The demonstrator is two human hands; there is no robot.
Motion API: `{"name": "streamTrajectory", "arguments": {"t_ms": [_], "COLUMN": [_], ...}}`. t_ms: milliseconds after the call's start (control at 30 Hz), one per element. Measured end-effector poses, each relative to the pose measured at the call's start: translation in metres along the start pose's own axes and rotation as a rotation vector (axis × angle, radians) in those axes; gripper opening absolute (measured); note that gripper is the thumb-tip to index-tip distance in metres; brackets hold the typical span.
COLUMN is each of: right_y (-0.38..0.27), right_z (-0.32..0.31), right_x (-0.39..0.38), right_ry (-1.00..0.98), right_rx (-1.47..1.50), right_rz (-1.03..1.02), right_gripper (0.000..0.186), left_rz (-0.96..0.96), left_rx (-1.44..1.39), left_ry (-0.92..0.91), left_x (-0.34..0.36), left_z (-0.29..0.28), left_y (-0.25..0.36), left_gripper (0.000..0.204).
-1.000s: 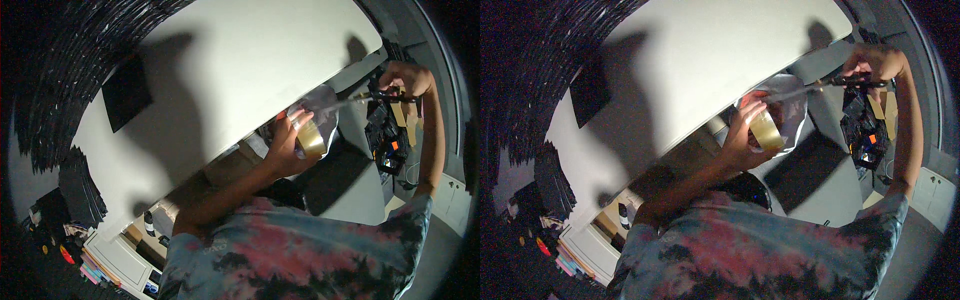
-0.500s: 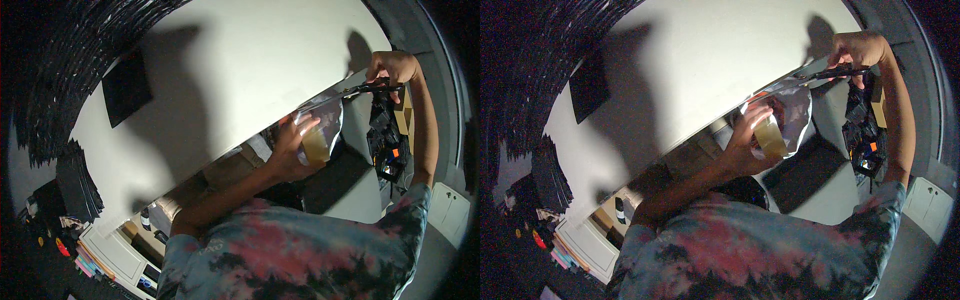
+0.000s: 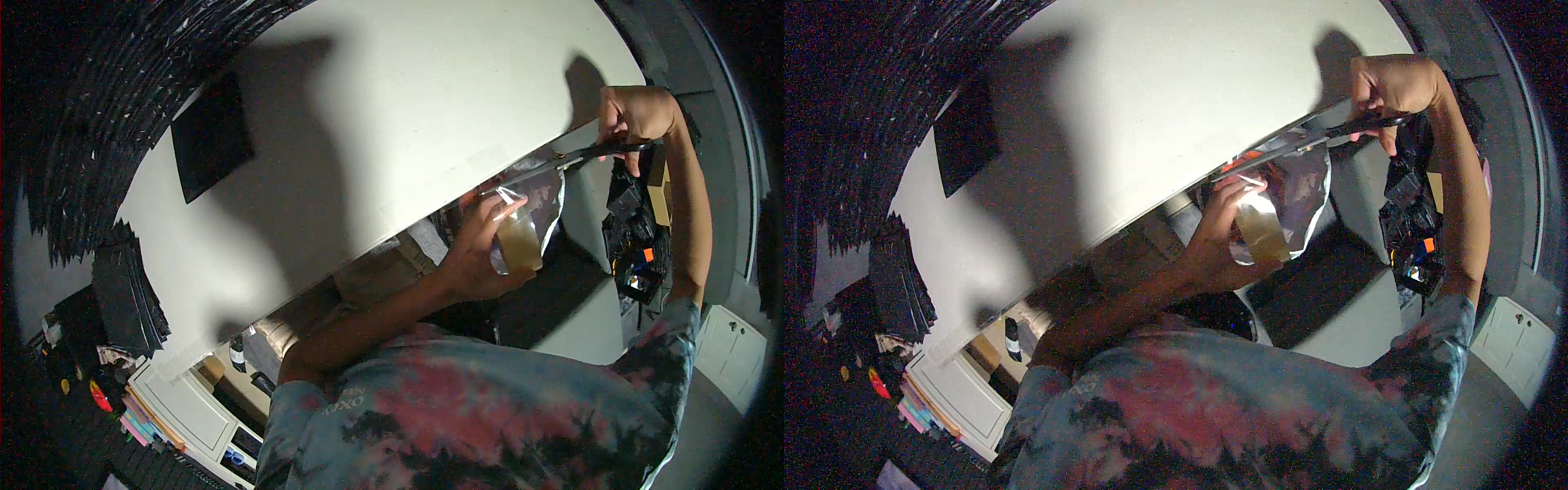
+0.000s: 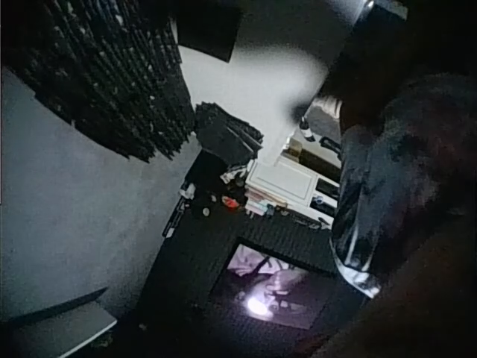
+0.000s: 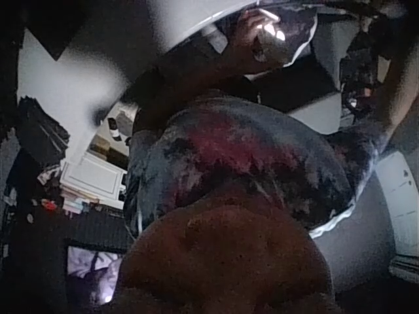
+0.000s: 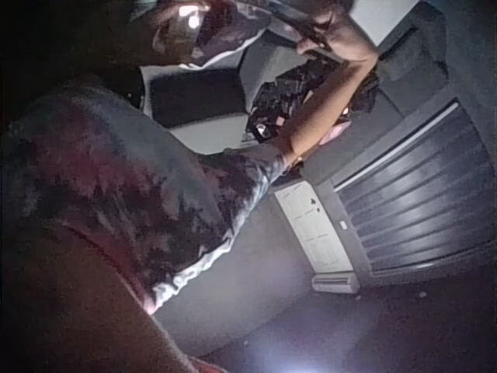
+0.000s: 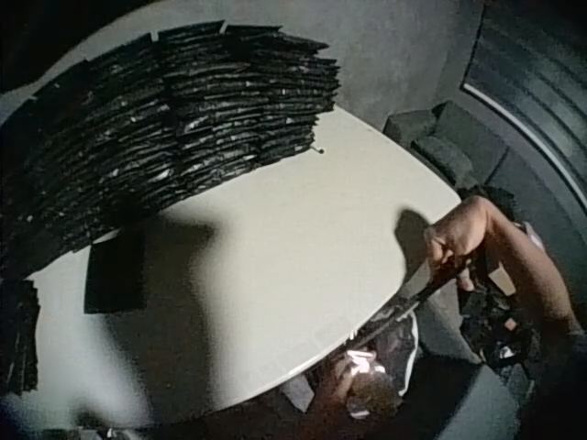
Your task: Folding items and sealing them into black shipping bags using tape and scissors.
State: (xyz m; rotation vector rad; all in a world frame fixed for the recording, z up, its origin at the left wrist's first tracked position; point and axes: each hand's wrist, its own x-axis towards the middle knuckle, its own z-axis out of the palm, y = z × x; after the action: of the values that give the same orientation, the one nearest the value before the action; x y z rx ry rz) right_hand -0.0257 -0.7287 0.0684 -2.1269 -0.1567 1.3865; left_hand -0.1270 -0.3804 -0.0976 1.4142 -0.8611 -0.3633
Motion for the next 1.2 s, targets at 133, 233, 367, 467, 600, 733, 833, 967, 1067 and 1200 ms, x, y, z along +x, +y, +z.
{"name": "streamTrajectory", "arguments": {"t_ms": [133,233,367,467,600,733,833,967,1067,1200], "right_y": [0.016,-0.011,-0.016,0.036,0.034,-0.008,-0.067,-0.092,-0.092,-0.09], "right_z": [-0.007,-0.005,0.001,-0.003,-0.008,0.043,0.114,0.172,0.189,0.192], "right_x": [-0.027,-0.067,-0.061,-0.025,0.03,0.036,0.024,0.02,0.025,0.016], "right_ry": [0.008,0.238,0.648,0.899,1.175,1.571,1.104,0.784,0.78,0.962], "right_rx": [0.072,0.052,-0.095,-0.176,-0.768,-0.667,0.016,0.291,0.451,0.463], "right_rz": [-0.169,-0.087,0.029,-0.009,-0.106,-0.239,-0.17,-0.279,-0.344,-0.361], "right_gripper": [0.03,0.017,0.024,0.041,0.039,0.026,0.024,0.02,0.018,0.01], "left_rz": [0.093,0.033,0.047,0.068,0.061,0.104,0.026,0.103,0.209,0.196], "left_rx": [0.07,0.025,0.04,0.058,0.107,0.135,0.149,0.122,0.098,0.001], "left_ry": [-0.041,-0.069,-0.134,-0.153,-0.156,-0.135,-0.158,-0.113,-0.089,-0.064], "left_x": [-0.007,-0.025,-0.034,-0.03,-0.029,-0.024,-0.023,-0.016,-0.007,0.001], "left_z": [-0.003,0.005,0.006,0.005,-0.005,-0.015,-0.022,-0.017,-0.01,0.015], "left_y": [0.0,-0.003,-0.002,0.008,0.018,0.026,0.032,0.028,0.022,0.02], "left_gripper": [0.096,0.093,0.093,0.094,0.095,0.095,0.096,0.098,0.103,0.112]}}
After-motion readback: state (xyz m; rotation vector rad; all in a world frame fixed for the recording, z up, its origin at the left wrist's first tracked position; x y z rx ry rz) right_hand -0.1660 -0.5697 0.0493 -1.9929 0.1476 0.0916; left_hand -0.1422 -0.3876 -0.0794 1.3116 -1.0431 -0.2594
